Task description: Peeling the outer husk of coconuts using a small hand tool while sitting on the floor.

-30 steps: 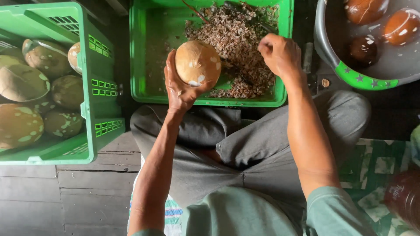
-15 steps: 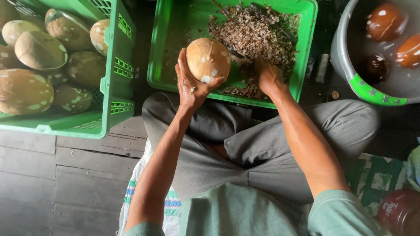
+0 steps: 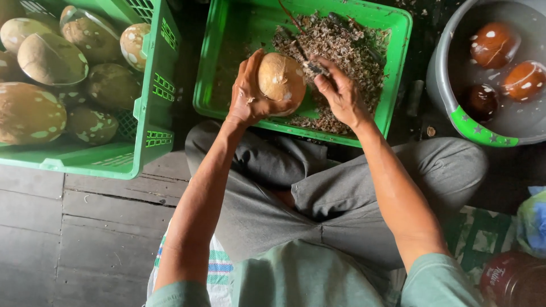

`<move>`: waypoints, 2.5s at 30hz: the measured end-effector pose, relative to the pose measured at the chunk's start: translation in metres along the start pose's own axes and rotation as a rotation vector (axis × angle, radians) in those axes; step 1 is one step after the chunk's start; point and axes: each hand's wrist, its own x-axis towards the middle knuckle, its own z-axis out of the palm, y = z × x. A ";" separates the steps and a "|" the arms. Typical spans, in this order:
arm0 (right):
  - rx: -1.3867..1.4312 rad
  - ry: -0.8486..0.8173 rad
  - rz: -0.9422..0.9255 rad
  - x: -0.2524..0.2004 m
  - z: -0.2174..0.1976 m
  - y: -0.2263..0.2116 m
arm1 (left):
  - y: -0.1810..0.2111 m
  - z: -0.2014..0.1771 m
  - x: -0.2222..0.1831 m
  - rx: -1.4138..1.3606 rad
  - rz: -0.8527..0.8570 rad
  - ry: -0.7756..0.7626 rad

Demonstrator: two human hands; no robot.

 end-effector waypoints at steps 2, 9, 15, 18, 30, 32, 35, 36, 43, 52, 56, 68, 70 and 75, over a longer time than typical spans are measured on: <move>-0.012 -0.023 0.064 0.001 0.009 -0.018 | 0.002 -0.001 -0.003 -0.018 0.006 0.020; -0.009 0.100 -0.058 0.026 0.028 -0.047 | 0.012 -0.005 -0.002 -0.072 -0.002 0.042; -0.248 0.227 -0.267 0.042 0.048 -0.044 | 0.008 -0.003 -0.005 -0.080 -0.007 0.074; -0.495 0.213 -0.500 0.045 0.055 -0.075 | -0.004 0.003 -0.005 -0.035 0.068 0.092; -0.340 0.048 -0.457 0.085 0.038 -0.036 | 0.016 -0.007 -0.002 -0.073 0.021 0.072; -0.281 0.013 -0.431 0.097 0.027 -0.030 | 0.014 -0.006 -0.001 -0.096 0.004 0.064; -0.241 -0.031 -0.415 0.079 0.030 -0.077 | 0.010 -0.003 -0.004 -0.095 0.017 0.067; -0.269 -0.034 -0.462 0.071 0.033 -0.102 | 0.009 -0.002 -0.004 -0.065 0.074 0.106; 0.186 -0.042 -0.263 0.081 0.035 -0.034 | 0.010 -0.003 -0.003 -0.129 -0.008 0.084; -0.108 -0.047 -0.353 0.082 0.027 -0.062 | 0.012 -0.006 -0.007 -0.267 -0.026 0.085; 0.008 0.001 -0.212 0.085 0.019 -0.028 | 0.016 -0.006 0.000 -0.088 0.038 0.056; -0.106 -0.034 -0.255 0.083 0.037 0.024 | 0.005 0.001 -0.016 -0.054 0.033 0.046; -0.087 -0.058 -0.146 0.113 0.020 0.027 | 0.018 -0.009 0.011 -0.062 0.079 0.052; -0.190 0.058 -0.358 0.093 0.024 -0.032 | 0.010 -0.003 0.006 -0.004 0.017 0.077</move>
